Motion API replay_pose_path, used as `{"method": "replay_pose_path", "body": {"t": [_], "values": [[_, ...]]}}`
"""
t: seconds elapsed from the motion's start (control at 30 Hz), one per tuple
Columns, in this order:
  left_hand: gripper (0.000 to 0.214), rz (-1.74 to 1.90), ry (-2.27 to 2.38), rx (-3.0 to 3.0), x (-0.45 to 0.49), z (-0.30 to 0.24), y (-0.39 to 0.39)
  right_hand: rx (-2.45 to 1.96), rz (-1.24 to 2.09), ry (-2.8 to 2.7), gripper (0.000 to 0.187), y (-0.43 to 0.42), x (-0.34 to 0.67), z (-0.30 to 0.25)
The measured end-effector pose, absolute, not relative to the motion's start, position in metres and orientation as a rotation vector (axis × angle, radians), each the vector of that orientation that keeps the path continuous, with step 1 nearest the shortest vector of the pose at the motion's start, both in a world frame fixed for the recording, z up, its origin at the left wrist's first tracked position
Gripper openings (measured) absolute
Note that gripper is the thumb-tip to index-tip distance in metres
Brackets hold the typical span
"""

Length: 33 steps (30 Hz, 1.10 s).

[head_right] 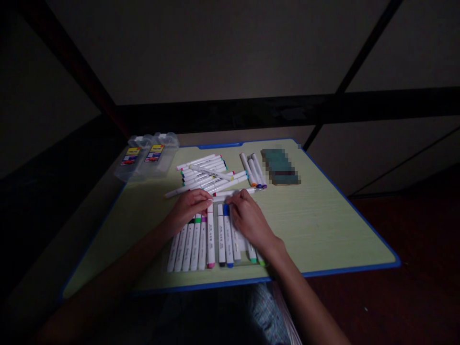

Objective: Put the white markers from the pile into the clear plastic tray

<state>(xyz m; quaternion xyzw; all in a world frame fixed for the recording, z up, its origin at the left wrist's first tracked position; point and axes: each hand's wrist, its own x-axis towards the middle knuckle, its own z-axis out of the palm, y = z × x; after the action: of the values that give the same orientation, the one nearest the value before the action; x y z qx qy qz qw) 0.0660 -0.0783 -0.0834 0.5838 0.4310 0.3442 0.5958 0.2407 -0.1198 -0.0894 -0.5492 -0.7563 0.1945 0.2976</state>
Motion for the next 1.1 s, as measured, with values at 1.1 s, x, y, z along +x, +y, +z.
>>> {"method": "replay_pose_path", "body": {"t": [1.1], "values": [[0.006,0.793,1.014,1.330,0.0683,-0.0829,-0.0773,-1.243,0.816,-1.729,0.015,-0.1156,0.2493,-0.0963]]}}
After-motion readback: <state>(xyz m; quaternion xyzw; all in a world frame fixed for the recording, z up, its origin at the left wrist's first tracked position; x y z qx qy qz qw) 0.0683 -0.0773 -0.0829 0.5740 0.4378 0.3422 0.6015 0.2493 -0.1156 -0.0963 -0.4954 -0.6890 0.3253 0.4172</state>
